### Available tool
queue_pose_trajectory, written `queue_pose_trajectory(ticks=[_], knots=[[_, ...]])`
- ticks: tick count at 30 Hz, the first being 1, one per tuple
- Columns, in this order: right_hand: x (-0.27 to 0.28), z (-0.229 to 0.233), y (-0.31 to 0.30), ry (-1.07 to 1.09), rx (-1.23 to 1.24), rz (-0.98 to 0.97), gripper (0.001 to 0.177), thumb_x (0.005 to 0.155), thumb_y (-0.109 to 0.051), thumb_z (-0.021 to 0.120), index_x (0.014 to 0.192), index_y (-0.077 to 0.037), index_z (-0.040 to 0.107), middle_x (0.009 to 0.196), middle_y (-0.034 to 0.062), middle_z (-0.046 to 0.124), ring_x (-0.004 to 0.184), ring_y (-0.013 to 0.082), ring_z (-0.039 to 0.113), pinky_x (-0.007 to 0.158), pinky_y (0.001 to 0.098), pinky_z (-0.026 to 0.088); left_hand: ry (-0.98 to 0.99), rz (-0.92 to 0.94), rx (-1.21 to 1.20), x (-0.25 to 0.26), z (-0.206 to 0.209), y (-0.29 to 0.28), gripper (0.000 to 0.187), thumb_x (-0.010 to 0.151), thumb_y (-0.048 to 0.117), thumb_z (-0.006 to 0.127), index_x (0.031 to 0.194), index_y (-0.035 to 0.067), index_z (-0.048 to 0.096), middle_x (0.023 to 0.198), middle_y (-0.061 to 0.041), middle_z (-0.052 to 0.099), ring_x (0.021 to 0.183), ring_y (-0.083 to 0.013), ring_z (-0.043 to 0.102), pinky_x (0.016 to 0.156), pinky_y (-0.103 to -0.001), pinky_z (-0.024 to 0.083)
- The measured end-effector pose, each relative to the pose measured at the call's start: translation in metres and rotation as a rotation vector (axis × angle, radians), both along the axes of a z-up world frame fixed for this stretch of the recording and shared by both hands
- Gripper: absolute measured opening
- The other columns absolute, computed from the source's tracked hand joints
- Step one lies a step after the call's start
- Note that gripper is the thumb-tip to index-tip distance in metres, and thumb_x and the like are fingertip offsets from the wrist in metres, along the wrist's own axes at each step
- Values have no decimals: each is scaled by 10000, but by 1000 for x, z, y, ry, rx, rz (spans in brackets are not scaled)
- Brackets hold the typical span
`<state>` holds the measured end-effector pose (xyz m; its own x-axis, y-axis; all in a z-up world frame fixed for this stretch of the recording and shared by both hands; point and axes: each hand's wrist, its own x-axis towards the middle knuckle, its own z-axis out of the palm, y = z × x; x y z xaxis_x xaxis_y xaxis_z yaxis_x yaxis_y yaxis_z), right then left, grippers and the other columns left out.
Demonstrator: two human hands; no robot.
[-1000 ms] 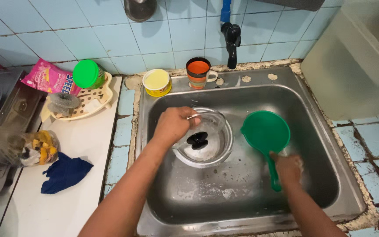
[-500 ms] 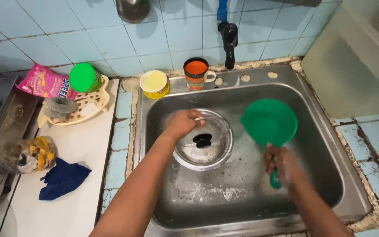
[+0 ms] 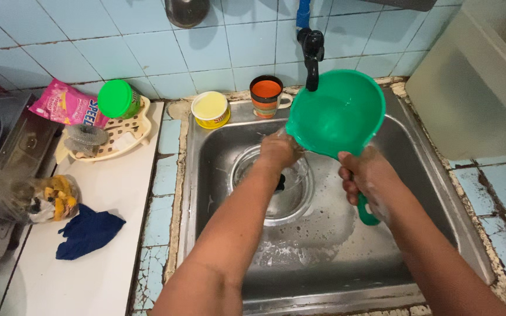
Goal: The person washes the parts of a rice cooker in a kitchen sink. They scrub the glass lid and the metal inner pot with a soapy sponge, then rinse the pot and lid repeatedly using a green plastic scoop of water, and set the lid on the counter beside the sink.
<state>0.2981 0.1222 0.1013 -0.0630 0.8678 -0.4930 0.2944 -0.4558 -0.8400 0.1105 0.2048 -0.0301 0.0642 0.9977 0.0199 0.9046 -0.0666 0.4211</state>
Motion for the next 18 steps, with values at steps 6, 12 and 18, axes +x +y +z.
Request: queue_pose_trajectory(ticks=[6, 12, 18], knots=[[-13, 0, -1, 128, -11, -45, 262, 1003, -180, 552, 781, -91, 444, 599, 23, 445, 439, 131, 380, 351, 339, 317, -105, 15, -241, -53, 7, 3, 319, 876, 384, 727, 1123, 190, 778, 1129, -136, 744, 1016, -329, 708, 896, -458, 543], [-2, -13, -7, 21, -6, -15, 327, 1025, -248, 561, 770, -81, 442, 592, 44, 413, 428, 160, 384, 356, 354, 343, -717, 205, -45, -120, -73, -48, 342, 888, 299, 778, 1141, 70, 755, 1055, -92, 789, 888, -145, 724, 837, -305, 556], [1, -14, -13, 85, -1, -33, 255, 960, -205, 586, 795, -78, 439, 618, 41, 462, 450, 146, 416, 358, 353, 363, -1029, 391, -20, -136, -133, -77, 340, 945, 320, 717, 1151, 52, 749, 1039, -101, 770, 890, -179, 716, 840, -342, 566]])
